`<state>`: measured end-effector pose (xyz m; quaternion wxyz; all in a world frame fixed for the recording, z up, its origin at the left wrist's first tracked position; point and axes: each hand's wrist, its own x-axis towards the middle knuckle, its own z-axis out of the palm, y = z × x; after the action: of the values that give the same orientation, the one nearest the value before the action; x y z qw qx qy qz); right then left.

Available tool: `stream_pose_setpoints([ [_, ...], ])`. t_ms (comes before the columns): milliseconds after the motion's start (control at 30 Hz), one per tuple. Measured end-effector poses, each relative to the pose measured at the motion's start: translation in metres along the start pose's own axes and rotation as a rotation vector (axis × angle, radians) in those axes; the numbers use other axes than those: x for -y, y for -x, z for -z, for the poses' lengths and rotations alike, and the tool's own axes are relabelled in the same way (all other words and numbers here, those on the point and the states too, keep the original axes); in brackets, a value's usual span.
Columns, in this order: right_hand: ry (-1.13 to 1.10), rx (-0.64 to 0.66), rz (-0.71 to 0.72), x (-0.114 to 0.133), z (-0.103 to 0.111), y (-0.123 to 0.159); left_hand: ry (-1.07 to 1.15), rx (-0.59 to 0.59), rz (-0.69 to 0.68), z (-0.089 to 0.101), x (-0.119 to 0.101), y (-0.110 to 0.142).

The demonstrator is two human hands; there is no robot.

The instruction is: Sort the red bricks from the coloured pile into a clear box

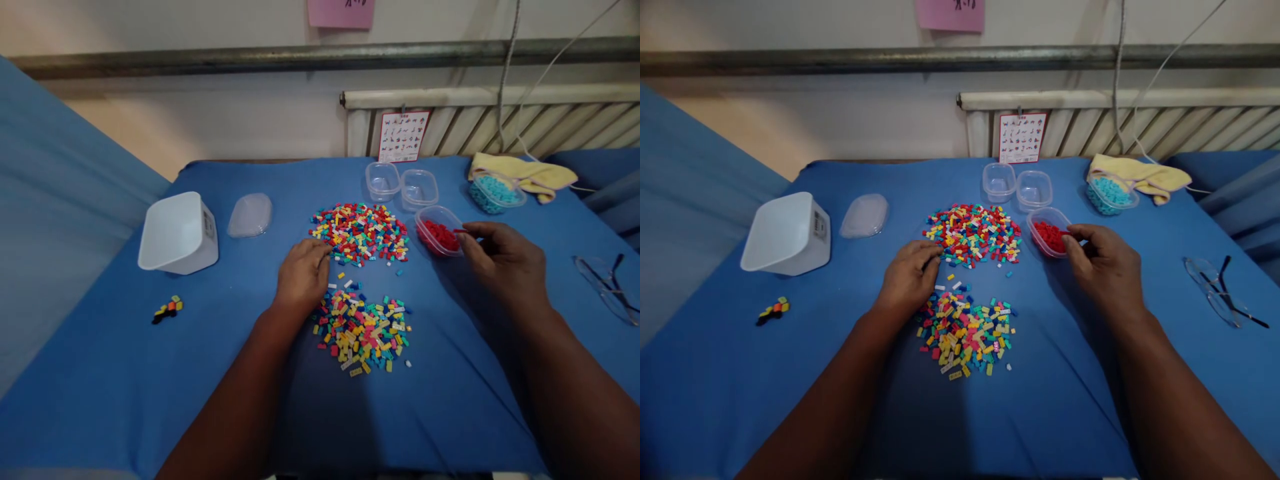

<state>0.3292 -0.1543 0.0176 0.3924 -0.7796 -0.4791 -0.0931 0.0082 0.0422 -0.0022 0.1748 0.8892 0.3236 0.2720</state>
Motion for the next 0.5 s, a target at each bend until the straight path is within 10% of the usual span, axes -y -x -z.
stream_pose_setpoints([
  [267, 0.046, -0.009, 0.157, 0.024, 0.002, 0.003, 0.048, -0.013, -0.085, 0.000, -0.016, 0.002],
  [500, -0.097, 0.330, 0.391, 0.047, -0.036, 0.026, 0.088, -0.016, -0.172, -0.003, -0.016, 0.002],
])
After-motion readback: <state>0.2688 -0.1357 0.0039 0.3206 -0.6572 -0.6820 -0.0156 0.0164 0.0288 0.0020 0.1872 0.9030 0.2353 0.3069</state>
